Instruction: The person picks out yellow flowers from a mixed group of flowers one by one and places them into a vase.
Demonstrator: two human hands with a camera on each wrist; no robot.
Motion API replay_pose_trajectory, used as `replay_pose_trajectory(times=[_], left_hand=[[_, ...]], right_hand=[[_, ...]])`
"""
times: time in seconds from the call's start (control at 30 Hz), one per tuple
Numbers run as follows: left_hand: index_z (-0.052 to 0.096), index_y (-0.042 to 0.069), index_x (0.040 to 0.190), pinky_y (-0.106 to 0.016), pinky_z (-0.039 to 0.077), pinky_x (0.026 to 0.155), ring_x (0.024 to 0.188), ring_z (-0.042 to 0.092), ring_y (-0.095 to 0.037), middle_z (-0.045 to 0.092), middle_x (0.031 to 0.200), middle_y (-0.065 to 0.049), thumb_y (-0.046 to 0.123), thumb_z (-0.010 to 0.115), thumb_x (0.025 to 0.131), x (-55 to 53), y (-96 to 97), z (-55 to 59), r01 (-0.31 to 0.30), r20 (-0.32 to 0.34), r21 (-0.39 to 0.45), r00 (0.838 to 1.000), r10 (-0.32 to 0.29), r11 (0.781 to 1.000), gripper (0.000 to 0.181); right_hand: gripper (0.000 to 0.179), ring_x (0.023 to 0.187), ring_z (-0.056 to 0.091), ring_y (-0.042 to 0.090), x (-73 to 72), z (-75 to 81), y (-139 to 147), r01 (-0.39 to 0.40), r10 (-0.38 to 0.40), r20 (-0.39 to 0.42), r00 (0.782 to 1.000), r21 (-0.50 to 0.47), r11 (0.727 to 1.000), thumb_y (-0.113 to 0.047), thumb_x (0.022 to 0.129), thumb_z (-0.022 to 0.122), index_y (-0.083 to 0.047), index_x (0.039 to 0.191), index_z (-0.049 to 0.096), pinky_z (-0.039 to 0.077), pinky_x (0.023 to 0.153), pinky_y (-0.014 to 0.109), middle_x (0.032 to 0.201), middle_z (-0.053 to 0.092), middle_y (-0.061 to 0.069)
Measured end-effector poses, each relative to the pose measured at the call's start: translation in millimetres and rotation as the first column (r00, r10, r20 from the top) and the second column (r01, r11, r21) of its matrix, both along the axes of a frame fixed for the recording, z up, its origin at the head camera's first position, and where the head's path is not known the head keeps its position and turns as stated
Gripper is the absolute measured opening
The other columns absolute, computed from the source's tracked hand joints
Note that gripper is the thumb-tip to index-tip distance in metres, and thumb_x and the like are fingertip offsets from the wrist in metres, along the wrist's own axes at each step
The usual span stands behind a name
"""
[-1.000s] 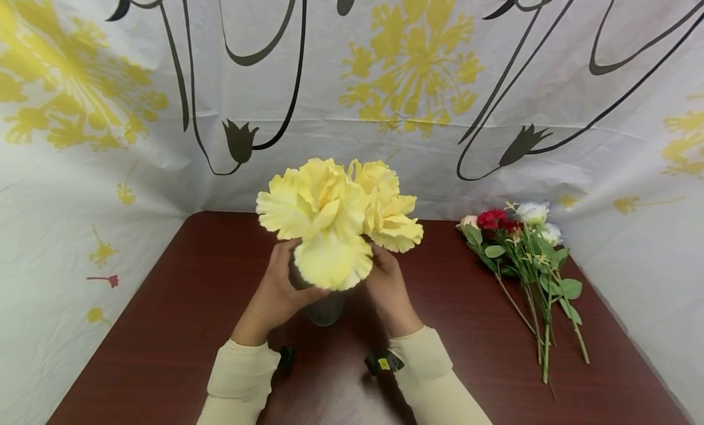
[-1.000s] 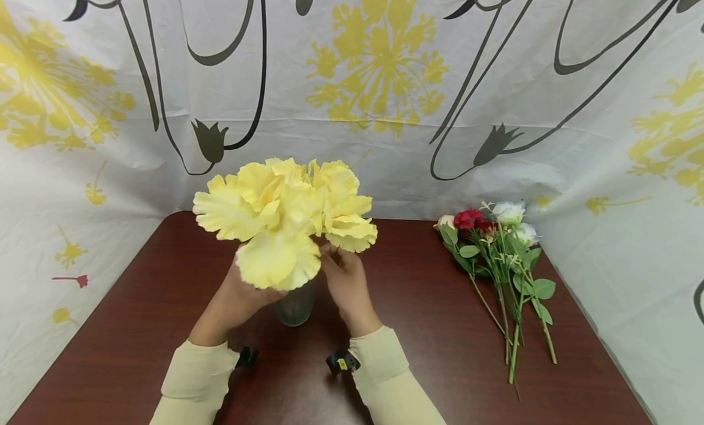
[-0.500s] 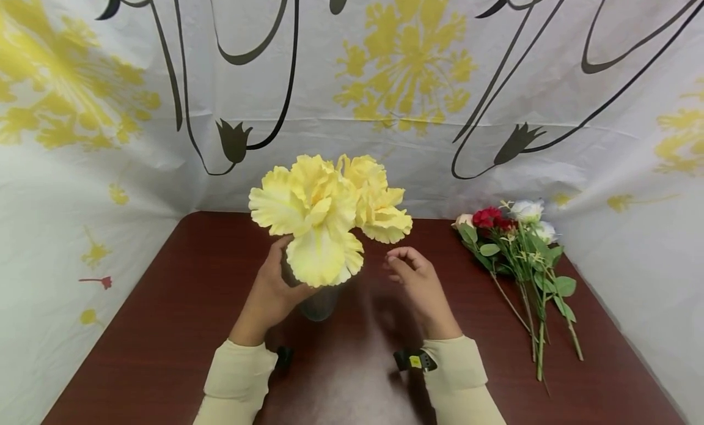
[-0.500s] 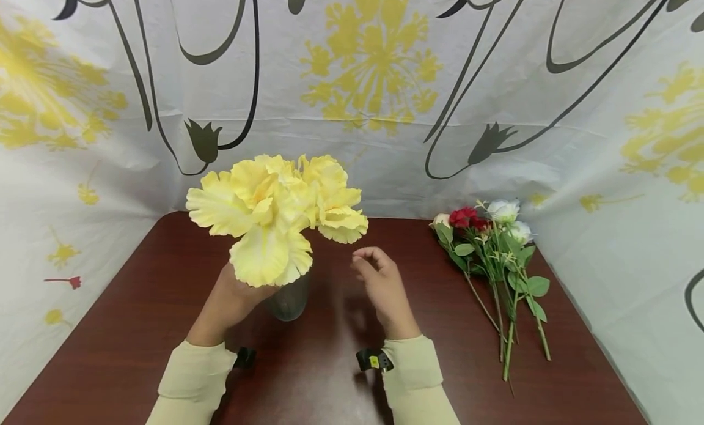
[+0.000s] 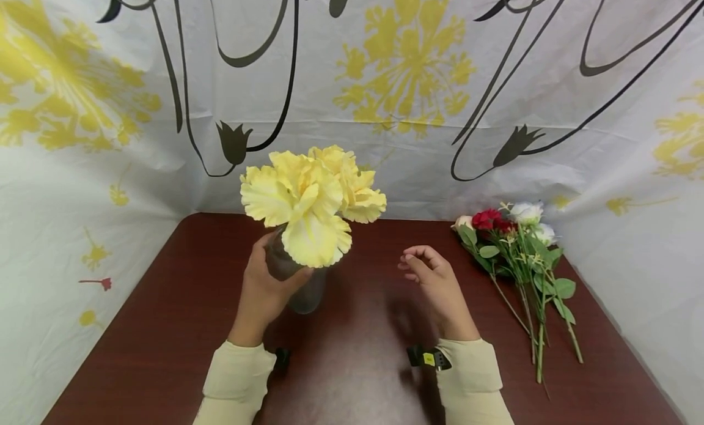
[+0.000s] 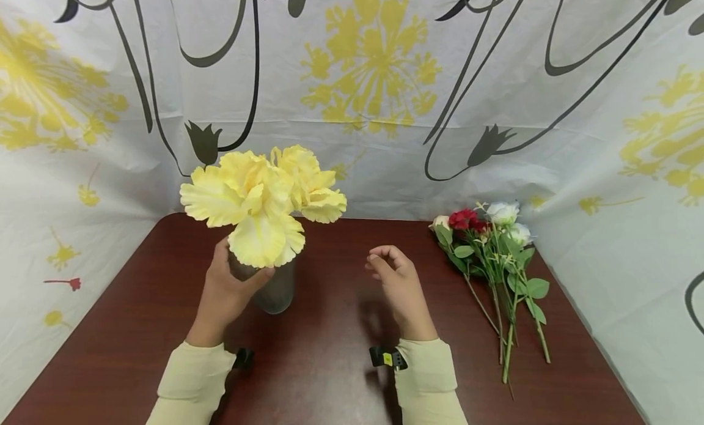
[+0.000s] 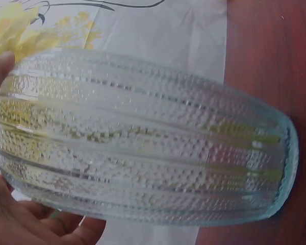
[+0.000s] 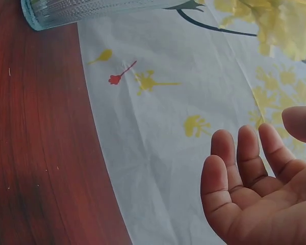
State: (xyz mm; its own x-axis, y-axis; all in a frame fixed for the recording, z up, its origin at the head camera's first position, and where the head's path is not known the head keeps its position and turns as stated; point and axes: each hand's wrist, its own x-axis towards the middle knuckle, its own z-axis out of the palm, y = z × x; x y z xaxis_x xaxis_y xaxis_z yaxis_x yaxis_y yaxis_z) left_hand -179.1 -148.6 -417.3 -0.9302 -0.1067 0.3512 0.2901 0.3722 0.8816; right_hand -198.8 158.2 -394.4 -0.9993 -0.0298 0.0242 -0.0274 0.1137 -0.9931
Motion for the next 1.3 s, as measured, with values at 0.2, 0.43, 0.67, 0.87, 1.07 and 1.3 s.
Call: replay_pose_trajectory(times=[0.2,0.43,0.67,0.87,1.07,1.3], left_hand=[[0.041,0.017,0.146,-0.053,0.035,0.104,0.127,0.044,-0.018,0.045,0.141,0.0,0.043,0.086,0.075,-0.3,-1.5,-1.0,-0.111,-0.031,0.031,0.993,0.112,0.993,0.087],[0.042,0.013,0.144,-0.054,0.036,0.103,0.125,0.046,-0.021,0.047,0.137,-0.004,0.046,0.087,0.072,-2.8,0.9,0.0,-0.239,-0.049,0.032,0.969,0.24,0.971,0.091],[0.042,0.014,0.144,-0.056,0.036,0.102,0.126,0.045,-0.023,0.045,0.137,-0.005,0.047,0.087,0.072,-3.8,-2.1,-0.4,-0.29,-0.038,0.048,0.956,0.292,0.956,0.091],[0.04,0.019,0.146,-0.057,0.033,0.105,0.13,0.042,-0.022,0.043,0.141,-0.003,0.044,0.087,0.074,-3.8,-10.9,-3.7,-0.314,-0.031,0.078,0.948,0.317,0.946,0.089],[0.035,0.023,0.153,-0.059,0.029,0.107,0.135,0.038,-0.024,0.039,0.149,-0.002,0.044,0.083,0.078,-1.8,-17.1,-6.7,-0.326,0.009,0.096,0.945,0.327,0.941,0.091],[0.039,0.013,0.145,-0.055,0.032,0.105,0.132,0.037,-0.027,0.04,0.142,-0.012,0.041,0.085,0.078,0.0,-17.1,-7.7,-0.395,-0.155,0.09,0.901,0.404,0.914,0.086]], right_hand=[[0.022,0.106,0.062,0.029,0.7,-2.3,0.0,-0.017,0.017,0.022,1.0,0.011,1.0,-0.018,0.105,0.051,0.0,0.115,0.057,0.049,0.092,0.043,0.108,0.063,0.01],[0.023,0.106,0.062,0.029,-0.4,-1.3,2.8,-0.038,0.038,0.01,0.999,0.027,0.999,-0.019,0.105,0.051,0.0,0.117,0.057,0.048,0.094,0.046,0.111,0.062,0.012],[0.024,0.108,0.061,0.029,2.2,-3.9,5.1,-0.036,0.035,0.032,0.999,0.04,0.999,-0.019,0.105,0.051,0.001,0.118,0.057,0.049,0.093,0.043,0.11,0.062,0.012],[0.024,0.108,0.062,0.031,2.9,-2.8,3.7,-0.034,0.034,0.013,0.999,0.026,0.999,-0.019,0.105,0.051,0.001,0.117,0.056,0.05,0.092,0.042,0.109,0.062,0.011],[0.023,0.107,0.062,0.029,4.3,-3.2,2.5,-0.044,0.043,0.021,0.999,0.023,0.999,-0.018,0.105,0.051,0.001,0.117,0.057,0.049,0.093,0.043,0.111,0.061,0.016],[0.023,0.106,0.063,0.03,4.3,-1.9,4.0,-0.045,0.045,0.004,0.999,0.031,0.999,-0.018,0.105,0.051,0.001,0.117,0.056,0.051,0.089,0.037,0.108,0.062,0.012]])
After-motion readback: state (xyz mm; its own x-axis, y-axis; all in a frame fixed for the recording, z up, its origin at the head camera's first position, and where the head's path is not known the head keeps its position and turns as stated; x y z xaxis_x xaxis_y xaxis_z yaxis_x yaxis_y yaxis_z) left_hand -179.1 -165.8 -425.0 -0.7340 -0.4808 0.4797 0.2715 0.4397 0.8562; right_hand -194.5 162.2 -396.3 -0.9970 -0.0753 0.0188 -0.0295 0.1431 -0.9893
